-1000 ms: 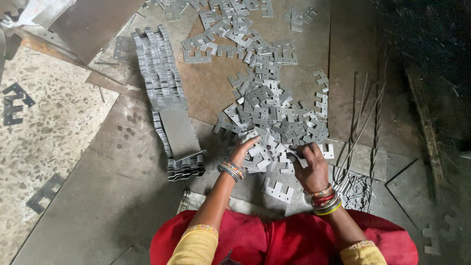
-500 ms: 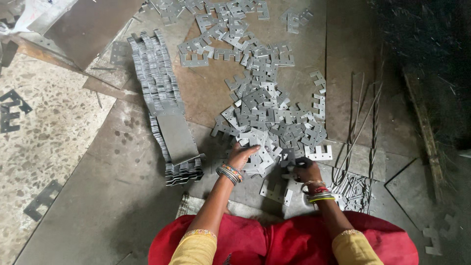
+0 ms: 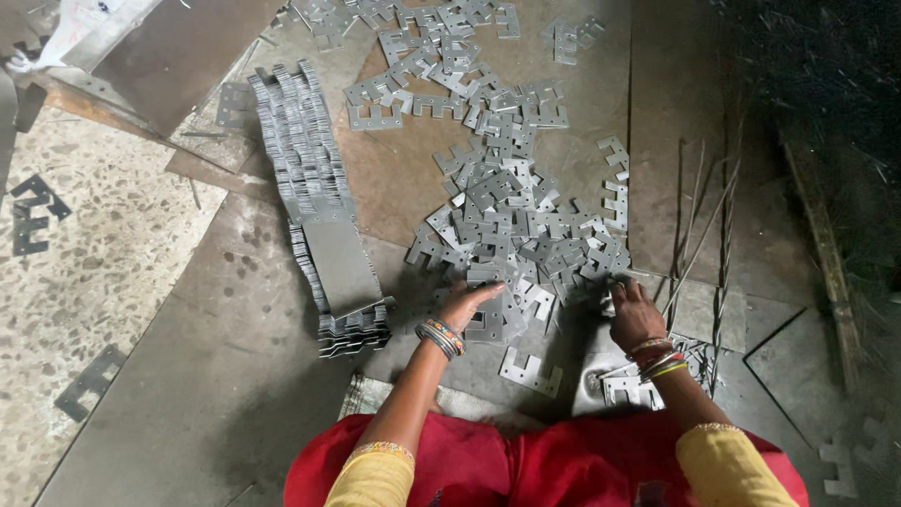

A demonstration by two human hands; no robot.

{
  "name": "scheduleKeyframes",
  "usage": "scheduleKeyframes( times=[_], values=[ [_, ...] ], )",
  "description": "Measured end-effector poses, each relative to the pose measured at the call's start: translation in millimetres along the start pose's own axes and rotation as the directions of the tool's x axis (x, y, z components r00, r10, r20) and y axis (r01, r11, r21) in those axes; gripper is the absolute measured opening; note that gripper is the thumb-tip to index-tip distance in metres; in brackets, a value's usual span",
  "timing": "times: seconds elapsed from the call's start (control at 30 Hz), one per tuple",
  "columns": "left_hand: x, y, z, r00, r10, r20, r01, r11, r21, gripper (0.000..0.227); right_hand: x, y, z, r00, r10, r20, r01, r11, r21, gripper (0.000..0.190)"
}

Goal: The person sits on the floor and repeatedly picks up small metal brackets from a scattered pile, aligns them, and places them into a neat stack. The person occasionally lifts and repositions the stack to continue adding more brackets.

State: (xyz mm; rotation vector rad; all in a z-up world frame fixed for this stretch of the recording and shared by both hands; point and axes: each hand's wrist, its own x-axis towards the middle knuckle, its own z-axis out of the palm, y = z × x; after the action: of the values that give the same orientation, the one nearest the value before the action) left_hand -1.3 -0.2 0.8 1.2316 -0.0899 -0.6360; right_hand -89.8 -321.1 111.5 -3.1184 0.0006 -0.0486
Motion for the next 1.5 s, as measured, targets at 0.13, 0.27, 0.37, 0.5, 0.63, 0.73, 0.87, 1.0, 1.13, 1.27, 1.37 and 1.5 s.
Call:
scheduleKeyframes(
  times=[0.13, 0.27, 0.37, 0.5, 0.63, 0.73, 0.87, 1.0, 1.13, 1.27, 1.37, 1.5],
  values=[
    [-1.6, 11.4, 5.4, 0.994, 0.011, -0.112, -0.012, 1.000, -0.009, 0.041, -7.5, 34.5, 26.3, 0.987, -0.141, 0.074, 0.140, 0.990, 0.017, 0.061],
    [-6.8, 22.8, 10.6, 0.984, 0.072, -0.163, -0.090, 0.990, -0.109, 0.042, -8.0, 12.6, 2.7, 0.969, 0.051, 0.242, -0.055, 0.998, 0.009, 0.039],
    [-9.1, 30.6, 9.8, 0.983, 0.059, -0.173, -0.074, 0.994, -0.082, 0.046, 0.5, -22.4, -28.1, 0.987, -0.154, -0.050, 0.156, 0.987, 0.042, 0.036],
    [-13.1, 33.5, 9.5, 0.958, -0.209, -0.197, 0.176, 0.969, -0.174, 0.053, 11.2, -45.4, -47.1, 0.824, -0.329, -0.461, 0.384, 0.923, 0.027, 0.040],
    [-16.9, 29.0, 12.9, 0.994, -0.059, -0.094, 0.043, 0.986, -0.162, 0.046, 62.4, -13.9, -11.2, 0.864, 0.481, 0.148, -0.489, 0.872, 0.020, 0.053],
    [-13.0, 28.1, 9.6, 0.992, 0.032, -0.123, -0.044, 0.994, -0.100, 0.042, 79.9, 21.4, 42.7, 0.756, 0.643, 0.118, -0.654, 0.748, 0.113, 0.052],
    [-9.4, 28.6, 10.8, 0.986, 0.073, -0.150, -0.102, 0.976, -0.193, 0.037, 54.0, 60.2, 97.9, 0.700, 0.713, 0.035, -0.650, 0.616, 0.445, 0.047],
    [-14.5, 38.8, 11.4, 0.981, 0.084, -0.177, -0.107, 0.986, -0.127, 0.035, 19.8, 77.8, 108.0, 0.660, 0.697, 0.281, -0.667, 0.372, 0.646, 0.038],
    [-20.3, 47.8, 17.3, 0.982, 0.089, -0.169, -0.105, 0.991, -0.086, 0.034, 8.9, 76.9, 84.0, 0.736, 0.558, 0.382, -0.587, 0.245, 0.772, 0.027],
    [-22.3, 50.3, 20.2, 0.982, 0.092, -0.167, -0.119, 0.980, -0.160, 0.038, 19.6, 42.7, 39.2, 0.872, 0.385, 0.302, -0.450, 0.390, 0.803, 0.024],
    [-21.7, 43.8, 21.2, 0.983, 0.099, -0.156, -0.126, 0.976, -0.177, 0.038, 26.3, 3.2, -0.3, 0.867, 0.411, 0.283, -0.471, 0.487, 0.736, 0.020],
    [-6.1, 39.9, 15.1, 0.974, 0.084, -0.211, -0.146, 0.944, -0.295, 0.037, 39.2, -43.0, -45.6, 0.900, 0.228, 0.372, -0.416, 0.195, 0.888, 0.028]
  ],
)
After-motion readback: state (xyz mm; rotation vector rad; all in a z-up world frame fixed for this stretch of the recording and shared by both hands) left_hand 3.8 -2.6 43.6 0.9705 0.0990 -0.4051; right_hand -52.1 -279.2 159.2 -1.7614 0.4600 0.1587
